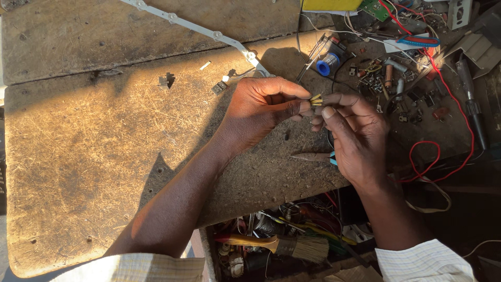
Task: The person strips the insulation from a wire using pliers, then solders the exposed wire to a small green circuit board using a soldering iron. The person holds the board and wire while applying heat and solder to create a connection.
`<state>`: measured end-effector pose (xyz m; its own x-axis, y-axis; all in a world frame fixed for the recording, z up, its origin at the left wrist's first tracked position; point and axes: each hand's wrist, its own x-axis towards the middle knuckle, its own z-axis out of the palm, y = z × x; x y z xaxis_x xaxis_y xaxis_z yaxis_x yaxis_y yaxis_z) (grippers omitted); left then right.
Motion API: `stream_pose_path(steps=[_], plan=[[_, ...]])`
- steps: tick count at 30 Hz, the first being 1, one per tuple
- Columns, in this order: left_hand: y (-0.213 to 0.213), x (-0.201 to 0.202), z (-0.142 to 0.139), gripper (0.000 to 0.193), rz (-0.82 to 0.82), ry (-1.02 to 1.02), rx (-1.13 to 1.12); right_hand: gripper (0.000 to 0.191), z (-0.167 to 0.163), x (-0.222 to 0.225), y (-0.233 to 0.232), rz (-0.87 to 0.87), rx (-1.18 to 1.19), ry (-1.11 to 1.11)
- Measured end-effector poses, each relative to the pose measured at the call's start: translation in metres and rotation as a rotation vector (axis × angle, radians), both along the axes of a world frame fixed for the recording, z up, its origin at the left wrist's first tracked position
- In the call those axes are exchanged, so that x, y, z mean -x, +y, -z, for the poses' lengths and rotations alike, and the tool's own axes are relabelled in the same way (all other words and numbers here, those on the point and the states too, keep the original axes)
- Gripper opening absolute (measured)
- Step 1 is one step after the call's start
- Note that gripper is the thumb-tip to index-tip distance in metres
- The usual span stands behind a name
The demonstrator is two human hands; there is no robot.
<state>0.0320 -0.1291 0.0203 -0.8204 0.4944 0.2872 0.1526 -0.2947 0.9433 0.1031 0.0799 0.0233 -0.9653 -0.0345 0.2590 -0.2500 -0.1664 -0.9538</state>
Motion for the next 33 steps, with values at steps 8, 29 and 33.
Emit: stream_pose_path(steps=[8,29,33], plan=[[0.001,-0.004,0.002,0.013,0.011,0.066,0.014,0.014,0.007,0.000,0.003,0.067,-0.173,0.042],[-0.003,-0.003,0.002,0.016,-0.002,0.136,0.113,0.014,-0.001,-0.001,-0.008,0.077,-0.260,0.046],[-0.004,-0.001,0.004,0.017,-0.005,0.220,0.091,0.018,0.001,-0.001,-0.009,0.103,-0.226,0.086]])
